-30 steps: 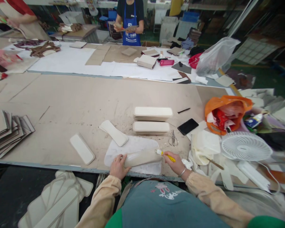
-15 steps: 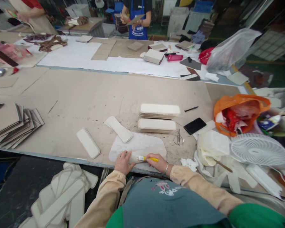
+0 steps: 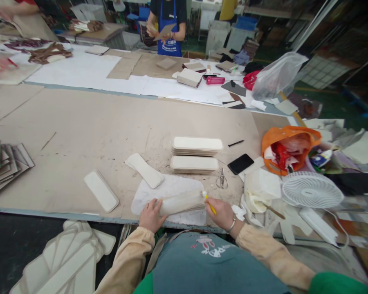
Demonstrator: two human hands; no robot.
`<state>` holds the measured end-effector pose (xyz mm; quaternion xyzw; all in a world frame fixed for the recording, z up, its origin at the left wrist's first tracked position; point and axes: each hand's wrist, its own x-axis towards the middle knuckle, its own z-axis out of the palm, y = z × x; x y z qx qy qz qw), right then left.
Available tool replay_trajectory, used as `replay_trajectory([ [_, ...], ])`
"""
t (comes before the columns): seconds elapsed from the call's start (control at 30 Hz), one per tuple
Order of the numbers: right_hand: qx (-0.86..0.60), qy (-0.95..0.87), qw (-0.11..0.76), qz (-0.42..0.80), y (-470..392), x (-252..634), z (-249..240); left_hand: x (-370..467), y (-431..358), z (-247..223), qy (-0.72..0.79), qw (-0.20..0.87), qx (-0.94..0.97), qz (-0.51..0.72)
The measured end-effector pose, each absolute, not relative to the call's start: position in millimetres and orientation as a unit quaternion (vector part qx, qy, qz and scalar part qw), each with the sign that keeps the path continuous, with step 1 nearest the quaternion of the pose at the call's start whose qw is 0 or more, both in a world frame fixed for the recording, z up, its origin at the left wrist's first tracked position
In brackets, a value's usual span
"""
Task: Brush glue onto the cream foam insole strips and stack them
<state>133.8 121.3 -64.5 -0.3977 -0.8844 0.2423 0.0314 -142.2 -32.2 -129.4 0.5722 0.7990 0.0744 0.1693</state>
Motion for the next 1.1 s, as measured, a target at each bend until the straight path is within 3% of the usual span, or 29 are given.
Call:
replay_trajectory([
  [0.1, -0.349, -0.916, -0.068, 0.184, 107, 108, -66, -143, -33, -131, 0.795, 0.162, 0.579, 0.079],
  [0.2, -0.266, -0.941, -0.105, 0.179, 93, 79, -69, -143, -33, -132, 0.791, 0.153, 0.586, 0.082],
  [0.3, -0.199, -0.951, -0.076, 0.225, 83, 54, -69, -144, -33, -134, 0.787, 0.147, 0.592, 0.088],
  [0.43, -0.199, -0.905, 0.023, 0.376, 76, 31, -75, -144, -34, -135, 0.788, 0.146, 0.59, 0.093],
  [0.63, -0.349, -0.743, 0.069, 0.567, 93, 50, -86, -142, -36, -132, 0.793, 0.162, 0.582, 0.077],
  [0.8, -0.451, -0.684, 0.124, 0.56, 121, 102, -80, -142, -35, -132, 0.796, 0.164, 0.578, 0.069],
  [1.1, -0.313, -0.685, 0.053, 0.656, 80, 47, -80, -144, -35, -134, 0.785, 0.156, 0.594, 0.086],
])
